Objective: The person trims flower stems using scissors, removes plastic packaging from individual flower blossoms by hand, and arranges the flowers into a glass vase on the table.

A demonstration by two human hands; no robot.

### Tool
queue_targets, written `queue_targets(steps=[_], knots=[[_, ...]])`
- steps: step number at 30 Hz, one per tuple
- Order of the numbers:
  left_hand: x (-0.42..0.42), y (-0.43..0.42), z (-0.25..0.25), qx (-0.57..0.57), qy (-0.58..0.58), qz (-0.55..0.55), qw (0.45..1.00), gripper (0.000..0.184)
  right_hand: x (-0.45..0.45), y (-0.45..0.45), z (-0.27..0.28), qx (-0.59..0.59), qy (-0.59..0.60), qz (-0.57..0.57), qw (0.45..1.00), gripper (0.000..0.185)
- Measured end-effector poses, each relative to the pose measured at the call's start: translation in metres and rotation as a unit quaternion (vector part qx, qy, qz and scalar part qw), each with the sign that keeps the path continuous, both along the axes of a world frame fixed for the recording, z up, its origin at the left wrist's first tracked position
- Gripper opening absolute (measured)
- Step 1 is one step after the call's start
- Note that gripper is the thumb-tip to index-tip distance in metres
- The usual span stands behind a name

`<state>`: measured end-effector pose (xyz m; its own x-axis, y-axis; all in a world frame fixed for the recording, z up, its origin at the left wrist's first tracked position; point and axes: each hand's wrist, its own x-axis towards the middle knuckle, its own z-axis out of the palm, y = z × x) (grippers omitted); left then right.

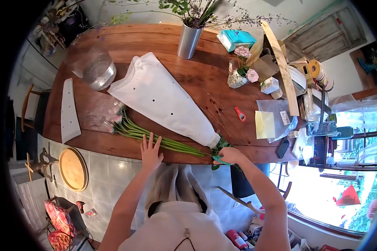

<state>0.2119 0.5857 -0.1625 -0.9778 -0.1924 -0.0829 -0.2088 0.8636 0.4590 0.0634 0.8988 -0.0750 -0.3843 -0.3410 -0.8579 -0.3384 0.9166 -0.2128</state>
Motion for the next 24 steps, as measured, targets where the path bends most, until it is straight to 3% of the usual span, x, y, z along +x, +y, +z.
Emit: queue_targets(steps=[4,6,8,10,12,14,17,19,20,22,23,24], knots=[[0.005,-0.002,0.001,0.006,-0.028,0.001,1.0,0.074,-0.003,0.022,-0.004,-0.149,-0.025,0.037,0.988,0.047],[0.008,-0.001,0.007,0.003,-0.03,-0.004,1.0,0.073,-0.006,0.039,0.006,-0.245,0.056,-0.094,0.963,0.047],[0.012,-0.001,0.007,-0.006,-0.021,-0.006,1.0,0.072,-0.011,0.065,0.002,-0.305,0.175,-0.275,0.895,0.048],[0.014,0.0,0.012,-0.021,-0.012,-0.009,1.0,0.072,-0.028,0.103,-0.025,-0.235,0.342,-0.313,0.854,0.049],[0.017,-0.001,0.012,-0.032,-0.012,-0.018,0.999,0.072,-0.038,0.14,-0.045,-0.028,0.434,-0.244,0.867,0.048],[0.018,0.001,0.018,-0.03,-0.034,-0.008,0.999,0.071,-0.035,0.179,-0.072,0.018,0.476,-0.228,0.849,0.051],[0.022,-0.003,0.02,-0.01,-0.034,0.004,0.999,0.069,-0.023,0.207,-0.097,-0.007,0.487,-0.289,0.824,0.056],[0.024,-0.005,0.023,0.001,-0.004,0.02,1.0,0.062,-0.02,0.236,-0.119,-0.073,0.493,-0.256,0.828,0.054],[0.028,-0.006,0.017,0.034,0.027,0.066,0.997,0.06,-0.022,0.248,-0.137,-0.112,0.502,-0.219,0.829,0.054],[0.031,-0.008,0.002,0.102,0.096,0.147,0.979,0.057,-0.027,0.222,-0.099,-0.034,0.4,-0.227,0.887,0.052],[0.027,-0.009,0.007,0.086,0.12,0.228,0.963,0.043,-0.03,0.206,-0.094,-0.067,0.45,-0.213,0.865,0.048],[0.023,-0.017,0.001,0.175,0.134,0.312,0.924,0.04,-0.035,0.191,-0.092,-0.099,0.499,-0.201,0.837,0.046]])
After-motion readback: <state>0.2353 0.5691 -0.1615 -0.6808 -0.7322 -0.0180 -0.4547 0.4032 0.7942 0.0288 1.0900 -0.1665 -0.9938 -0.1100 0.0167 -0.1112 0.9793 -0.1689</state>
